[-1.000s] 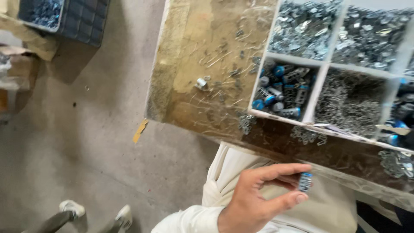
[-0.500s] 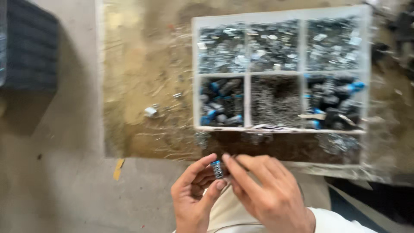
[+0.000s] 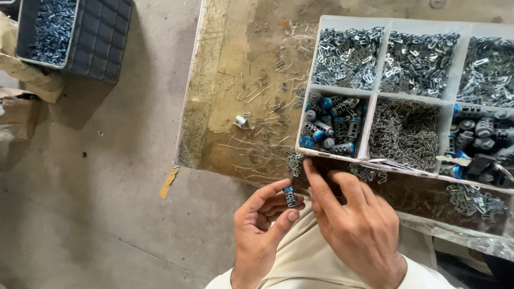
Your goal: The person repeatedly picks small metal key blanks from a compartmentalized tray and attaches them to blue cylindrical key bodies. They handle each unit one at a time, aligning and pressing the parts together, then placing the assembled units back into the tray.
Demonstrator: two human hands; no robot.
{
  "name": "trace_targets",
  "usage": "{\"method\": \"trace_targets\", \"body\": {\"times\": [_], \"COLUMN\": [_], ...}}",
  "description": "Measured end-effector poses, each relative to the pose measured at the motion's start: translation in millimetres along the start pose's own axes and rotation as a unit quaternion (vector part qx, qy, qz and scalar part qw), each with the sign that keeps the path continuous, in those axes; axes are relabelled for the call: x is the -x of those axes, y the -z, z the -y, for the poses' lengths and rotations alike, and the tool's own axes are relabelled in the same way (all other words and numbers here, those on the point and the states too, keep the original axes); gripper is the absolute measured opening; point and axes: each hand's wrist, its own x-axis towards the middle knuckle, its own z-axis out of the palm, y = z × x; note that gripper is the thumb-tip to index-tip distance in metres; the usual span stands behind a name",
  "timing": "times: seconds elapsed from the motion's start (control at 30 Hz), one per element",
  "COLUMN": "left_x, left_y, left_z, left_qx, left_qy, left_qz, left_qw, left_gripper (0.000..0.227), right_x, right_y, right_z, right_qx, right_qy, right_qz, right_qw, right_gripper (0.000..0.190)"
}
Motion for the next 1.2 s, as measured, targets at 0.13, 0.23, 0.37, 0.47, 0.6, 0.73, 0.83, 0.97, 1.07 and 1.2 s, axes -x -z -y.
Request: {"method": "trace_targets", "body": {"times": [0.13,0.23,0.37,0.47,0.6,0.73,0.83,0.97,1.07,1.2], "left_x": [0.8,0.0,-3.4,-2.0,5.8,5.9,6.8,6.4,7.3,5.8], "left_y": [2.3,3.6,0.8,-4.7,-21.0,-35.9,-42.4,-50.0,-53.1,-53.3], "left_z": [3.9,5.6,13.6,20.8,30.3,30.0,24.9,17.8,15.0,12.6], "left_qx": [-0.003,-0.021,-0.035,-0.046,-0.039,-0.026,-0.031,-0.039,-0.050,-0.081], "left_qy": [-0.001,-0.004,0.009,0.003,-0.007,0.025,0.042,0.057,0.055,0.044], "left_qz": [-0.002,-0.010,-0.010,0.014,0.063,0.097,0.110,0.124,0.138,0.150], "left_qw": [1.000,1.000,0.999,0.999,0.997,0.995,0.993,0.990,0.988,0.984], "left_gripper": [0.049,0.050,0.051,0.051,0.051,0.050,0.049,0.048,0.047,0.048], "right_x": [1.6,1.6,5.7,21.5,45.1,62.9,70.4,74.2,71.9,67.3], "right_y": [1.1,10.5,14.1,16.2,12.0,12.9,23.5,37.2,33.1,31.9], "right_z": [1.6,-4.5,-11.8,-9.5,-15.5,-25.7,-32.0,-34.1,-30.6,-29.0], "right_qx": [0.005,-0.034,-0.108,-0.206,-0.222,-0.250,-0.317,-0.376,-0.365,-0.279], "right_qy": [0.015,0.047,0.036,-0.090,-0.162,-0.169,-0.205,-0.269,-0.261,-0.218], "right_qz": [-0.012,-0.031,-0.035,-0.037,-0.063,-0.090,-0.072,-0.046,-0.055,-0.057], "right_qw": [1.000,0.998,0.993,0.974,0.959,0.949,0.923,0.886,0.892,0.933], "right_gripper": [0.044,0.037,0.028,0.023,0.022,0.023,0.018,0.017,0.017,0.016]}}
